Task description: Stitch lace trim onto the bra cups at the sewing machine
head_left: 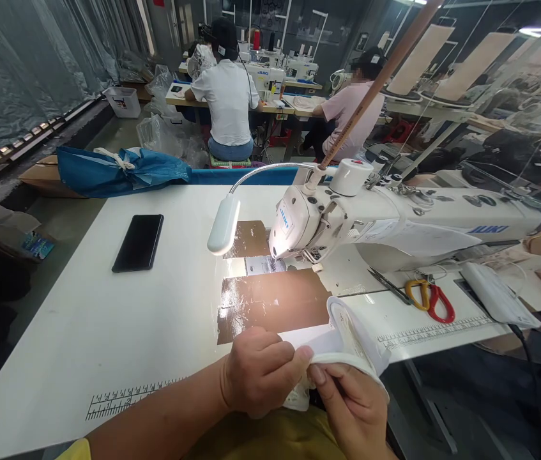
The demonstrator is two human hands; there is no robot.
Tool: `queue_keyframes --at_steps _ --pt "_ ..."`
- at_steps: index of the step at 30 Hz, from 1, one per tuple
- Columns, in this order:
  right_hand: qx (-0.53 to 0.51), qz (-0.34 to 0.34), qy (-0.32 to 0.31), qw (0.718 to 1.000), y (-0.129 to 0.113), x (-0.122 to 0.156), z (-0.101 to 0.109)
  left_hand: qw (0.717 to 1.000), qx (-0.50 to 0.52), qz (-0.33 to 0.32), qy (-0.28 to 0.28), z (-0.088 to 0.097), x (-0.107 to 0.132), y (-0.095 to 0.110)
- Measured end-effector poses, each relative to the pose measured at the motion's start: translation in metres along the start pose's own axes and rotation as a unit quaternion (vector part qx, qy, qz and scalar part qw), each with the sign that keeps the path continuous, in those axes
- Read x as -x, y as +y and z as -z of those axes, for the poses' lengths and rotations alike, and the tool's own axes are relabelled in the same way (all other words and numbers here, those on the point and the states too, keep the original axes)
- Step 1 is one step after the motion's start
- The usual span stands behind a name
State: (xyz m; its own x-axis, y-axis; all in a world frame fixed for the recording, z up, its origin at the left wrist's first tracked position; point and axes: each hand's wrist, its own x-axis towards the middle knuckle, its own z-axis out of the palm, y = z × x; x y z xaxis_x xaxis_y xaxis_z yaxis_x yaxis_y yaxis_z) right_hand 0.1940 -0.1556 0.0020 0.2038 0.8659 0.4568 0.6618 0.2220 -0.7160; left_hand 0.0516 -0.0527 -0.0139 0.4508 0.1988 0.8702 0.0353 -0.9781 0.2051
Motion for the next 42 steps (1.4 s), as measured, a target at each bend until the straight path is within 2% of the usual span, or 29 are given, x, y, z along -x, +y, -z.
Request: queue_keyframes --at_steps 10,16,21,26,32,37,39,42 --pt "-0.027 0.018 -0.016 0.999 0.003 -0.001 -0.001 1.0 -0.009 0.014 -0.008 -0.001 0.001 0.0" --pt "-0.059 -0.047 0.013 0.997 -0.003 -0.002 -0.004 1.0 -0.021 0.017 -0.006 -0.002 0.0 0.001" --pt "-0.059 -0.077 0.005 0.995 -0.003 -0.005 -0.007 1.0 -0.009 0.027 -0.006 -0.004 0.0 0.002" --pt "-0.085 -0.133 0.017 0.987 0.0 -0.006 -0.011 0.998 0.021 0.063 -0.009 -0.007 0.002 0.001" --pt "-0.15 -0.186 -0.054 0.97 -0.001 -0.006 -0.01 0.995 0.043 0.094 0.007 -0.007 0.002 -0.002" --pt "-0.202 -0.223 -0.05 0.952 -0.002 -0.014 -0.014 0.991 0.083 0.102 -0.017 -0.008 0.003 -0.003" --pt "-0.227 -0.257 -0.082 0.936 -0.007 -0.021 -0.009 0.982 0.114 0.145 -0.049 -0.006 0.001 -0.009" --pt "-0.194 -0.246 -0.195 0.93 -0.018 -0.031 0.013 0.945 0.184 0.246 -0.116 0.003 -0.002 -0.023"
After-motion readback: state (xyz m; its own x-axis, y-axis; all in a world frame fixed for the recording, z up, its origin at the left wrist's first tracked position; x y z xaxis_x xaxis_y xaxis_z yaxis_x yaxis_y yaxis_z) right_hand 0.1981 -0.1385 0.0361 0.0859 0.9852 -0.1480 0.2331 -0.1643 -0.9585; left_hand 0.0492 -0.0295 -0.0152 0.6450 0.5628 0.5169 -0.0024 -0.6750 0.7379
